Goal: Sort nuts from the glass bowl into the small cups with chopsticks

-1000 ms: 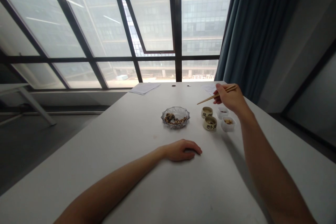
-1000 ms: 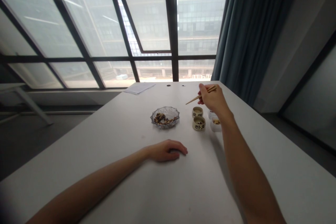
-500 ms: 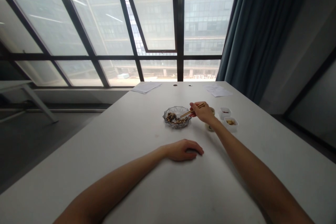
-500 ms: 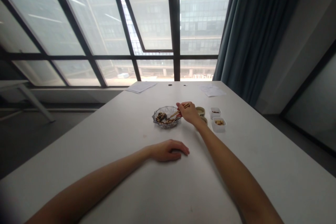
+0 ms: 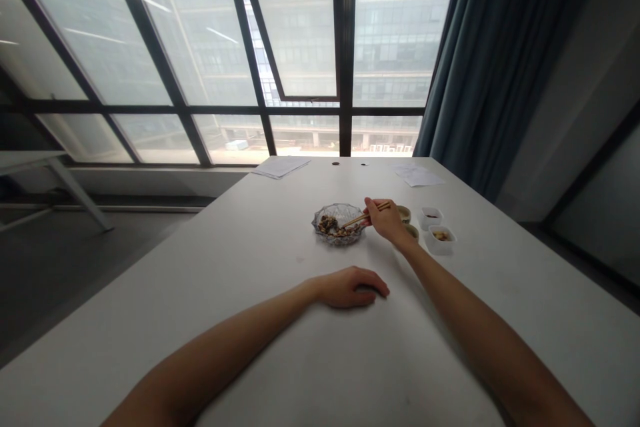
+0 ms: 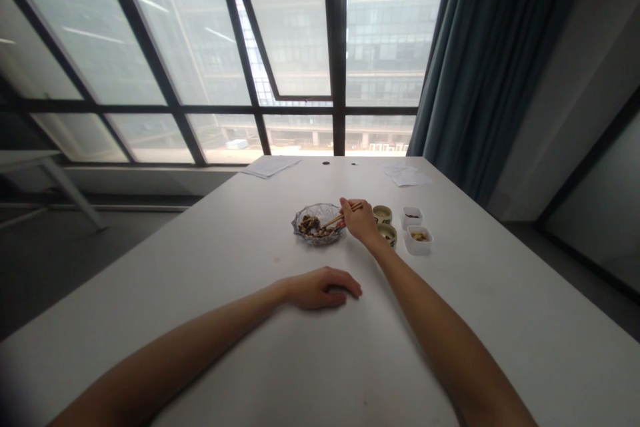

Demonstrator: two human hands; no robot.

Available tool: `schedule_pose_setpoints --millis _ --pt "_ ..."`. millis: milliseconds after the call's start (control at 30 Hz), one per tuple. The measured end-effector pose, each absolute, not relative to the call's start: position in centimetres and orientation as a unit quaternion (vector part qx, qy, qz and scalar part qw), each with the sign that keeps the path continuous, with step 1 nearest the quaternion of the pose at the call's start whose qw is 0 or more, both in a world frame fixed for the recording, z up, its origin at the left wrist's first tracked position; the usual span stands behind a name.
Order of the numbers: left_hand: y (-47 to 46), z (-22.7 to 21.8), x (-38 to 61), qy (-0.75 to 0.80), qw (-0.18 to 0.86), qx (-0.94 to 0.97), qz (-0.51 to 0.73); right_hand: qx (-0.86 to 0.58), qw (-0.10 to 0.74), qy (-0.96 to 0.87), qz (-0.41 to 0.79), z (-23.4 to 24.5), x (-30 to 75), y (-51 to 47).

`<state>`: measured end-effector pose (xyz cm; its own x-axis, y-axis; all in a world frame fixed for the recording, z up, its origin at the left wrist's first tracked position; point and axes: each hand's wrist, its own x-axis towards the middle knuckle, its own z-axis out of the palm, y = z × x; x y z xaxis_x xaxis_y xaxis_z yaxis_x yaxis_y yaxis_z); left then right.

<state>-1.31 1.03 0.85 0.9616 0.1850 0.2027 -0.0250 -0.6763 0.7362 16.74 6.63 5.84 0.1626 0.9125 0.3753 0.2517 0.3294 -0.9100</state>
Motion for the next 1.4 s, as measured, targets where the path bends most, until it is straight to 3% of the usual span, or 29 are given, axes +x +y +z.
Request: schedule_pose_setpoints --millis 433,767,1133,1400 --pt "1.1 0.7 -1.4 0.048 0.399 0.906 0.131 -0.513 0.557 -0.577 0.306 6.6 17.2 6.4" --pt "1.1 0.7 -1.3 0.046 0.401 0.906 0.131 -0.517 0.562 -0.611 0.207 6.2 16.9 6.3" --pt "1.0 0.8 -1.4 0.044 0.403 0.905 0.131 -0.515 0.555 -0.578 0.305 8.2 17.9 6.0" --pt "1.0 0.9 -1.4 0.042 0.402 0.904 0.136 -0.53 0.533 -0.581 0.313 7.1 17.4 6.6"
